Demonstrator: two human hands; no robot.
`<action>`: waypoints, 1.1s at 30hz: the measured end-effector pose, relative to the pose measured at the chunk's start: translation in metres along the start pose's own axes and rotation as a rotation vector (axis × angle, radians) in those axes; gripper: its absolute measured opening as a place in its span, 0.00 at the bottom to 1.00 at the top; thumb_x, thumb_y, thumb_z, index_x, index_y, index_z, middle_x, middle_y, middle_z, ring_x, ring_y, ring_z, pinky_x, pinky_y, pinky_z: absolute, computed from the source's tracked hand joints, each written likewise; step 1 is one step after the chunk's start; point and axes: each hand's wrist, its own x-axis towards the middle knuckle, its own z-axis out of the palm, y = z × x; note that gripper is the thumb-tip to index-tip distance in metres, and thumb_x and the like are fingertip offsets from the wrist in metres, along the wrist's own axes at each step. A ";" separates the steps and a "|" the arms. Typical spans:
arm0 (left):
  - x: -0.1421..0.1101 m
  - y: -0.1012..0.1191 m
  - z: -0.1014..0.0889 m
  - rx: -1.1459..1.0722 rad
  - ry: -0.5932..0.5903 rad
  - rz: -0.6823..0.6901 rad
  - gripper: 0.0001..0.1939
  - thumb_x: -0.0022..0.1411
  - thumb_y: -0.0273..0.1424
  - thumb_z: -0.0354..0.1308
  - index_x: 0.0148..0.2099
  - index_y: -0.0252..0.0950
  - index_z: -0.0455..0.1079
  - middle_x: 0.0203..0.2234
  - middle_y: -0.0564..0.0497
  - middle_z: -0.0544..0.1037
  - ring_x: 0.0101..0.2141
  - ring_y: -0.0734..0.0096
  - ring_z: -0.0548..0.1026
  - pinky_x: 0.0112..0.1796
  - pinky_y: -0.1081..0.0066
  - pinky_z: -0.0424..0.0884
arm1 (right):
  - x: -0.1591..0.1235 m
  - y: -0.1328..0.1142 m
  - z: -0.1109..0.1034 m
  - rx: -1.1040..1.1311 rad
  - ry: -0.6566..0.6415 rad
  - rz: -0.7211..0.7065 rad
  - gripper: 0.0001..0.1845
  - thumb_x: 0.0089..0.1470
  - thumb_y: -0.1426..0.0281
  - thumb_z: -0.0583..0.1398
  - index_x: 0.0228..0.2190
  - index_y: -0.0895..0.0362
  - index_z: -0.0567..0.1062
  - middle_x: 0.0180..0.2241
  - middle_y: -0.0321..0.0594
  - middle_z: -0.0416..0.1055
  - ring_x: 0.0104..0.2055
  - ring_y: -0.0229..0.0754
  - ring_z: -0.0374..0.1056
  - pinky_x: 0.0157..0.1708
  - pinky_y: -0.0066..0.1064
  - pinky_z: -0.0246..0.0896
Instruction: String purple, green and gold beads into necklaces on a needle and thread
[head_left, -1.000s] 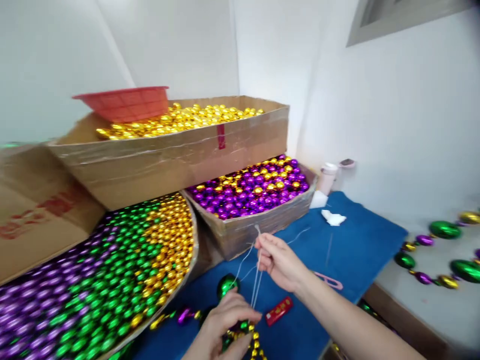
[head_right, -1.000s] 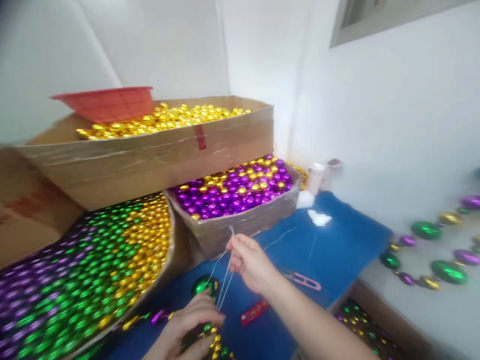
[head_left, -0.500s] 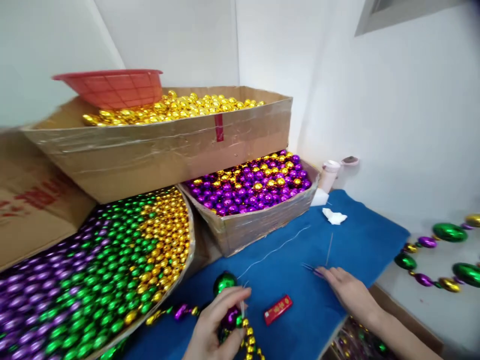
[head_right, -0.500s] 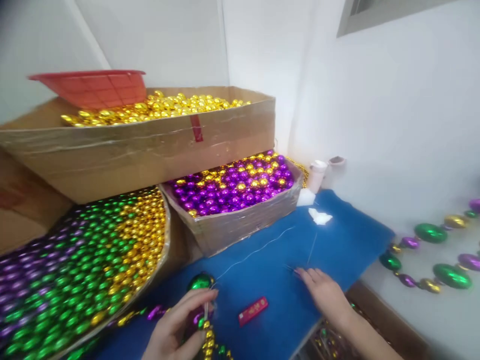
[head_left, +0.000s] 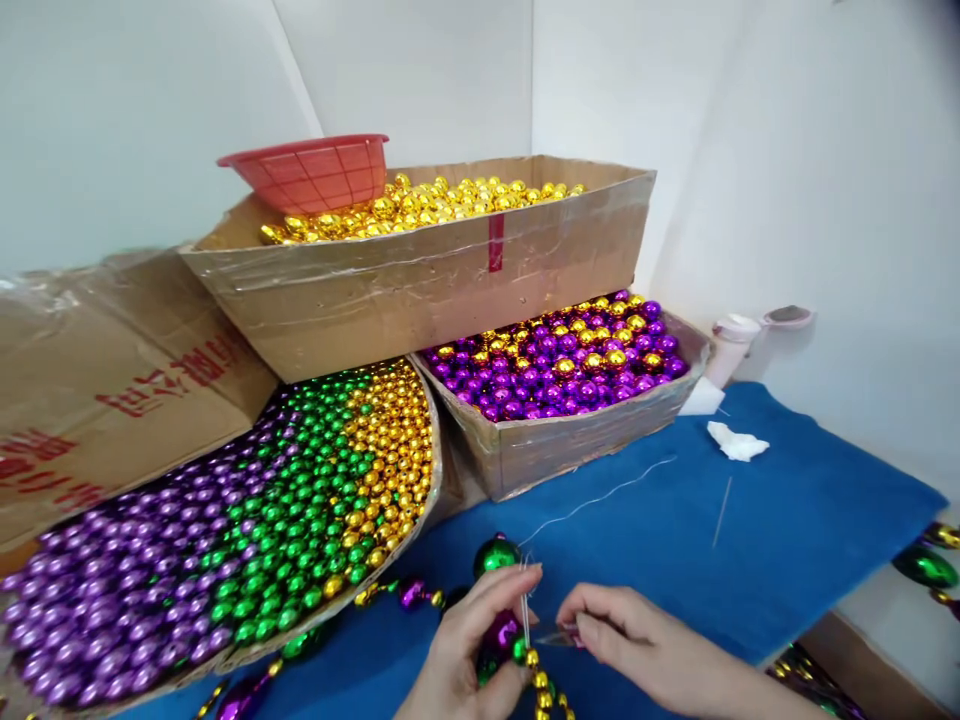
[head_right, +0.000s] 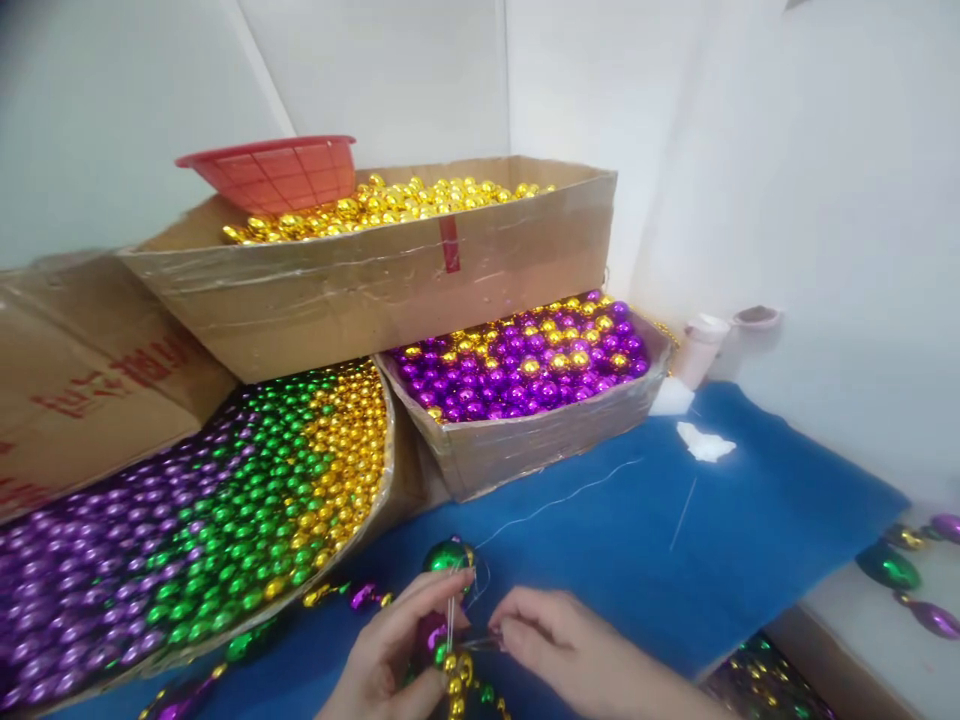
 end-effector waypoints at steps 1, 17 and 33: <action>0.000 0.000 0.000 0.009 -0.002 0.006 0.28 0.55 0.23 0.58 0.58 0.44 0.67 0.49 0.43 0.73 0.52 0.52 0.69 0.52 0.57 0.66 | 0.000 -0.004 -0.001 -0.057 0.006 -0.019 0.16 0.61 0.57 0.51 0.35 0.53 0.73 0.31 0.33 0.70 0.34 0.36 0.63 0.34 0.26 0.56; 0.006 0.009 -0.002 0.183 -0.129 0.037 0.35 0.53 0.15 0.53 0.61 0.45 0.62 0.43 0.46 0.78 0.50 0.56 0.71 0.55 0.57 0.61 | 0.000 -0.012 0.004 -0.234 0.072 -0.148 0.16 0.62 0.60 0.52 0.32 0.54 0.75 0.29 0.32 0.72 0.32 0.35 0.68 0.34 0.25 0.58; 0.004 -0.007 0.000 0.076 -0.040 0.059 0.32 0.60 0.21 0.54 0.63 0.51 0.55 0.50 0.47 0.69 0.51 0.59 0.69 0.58 0.55 0.57 | -0.006 0.079 -0.027 -1.004 0.168 -0.134 0.19 0.61 0.62 0.53 0.53 0.47 0.68 0.48 0.42 0.70 0.49 0.50 0.64 0.48 0.43 0.61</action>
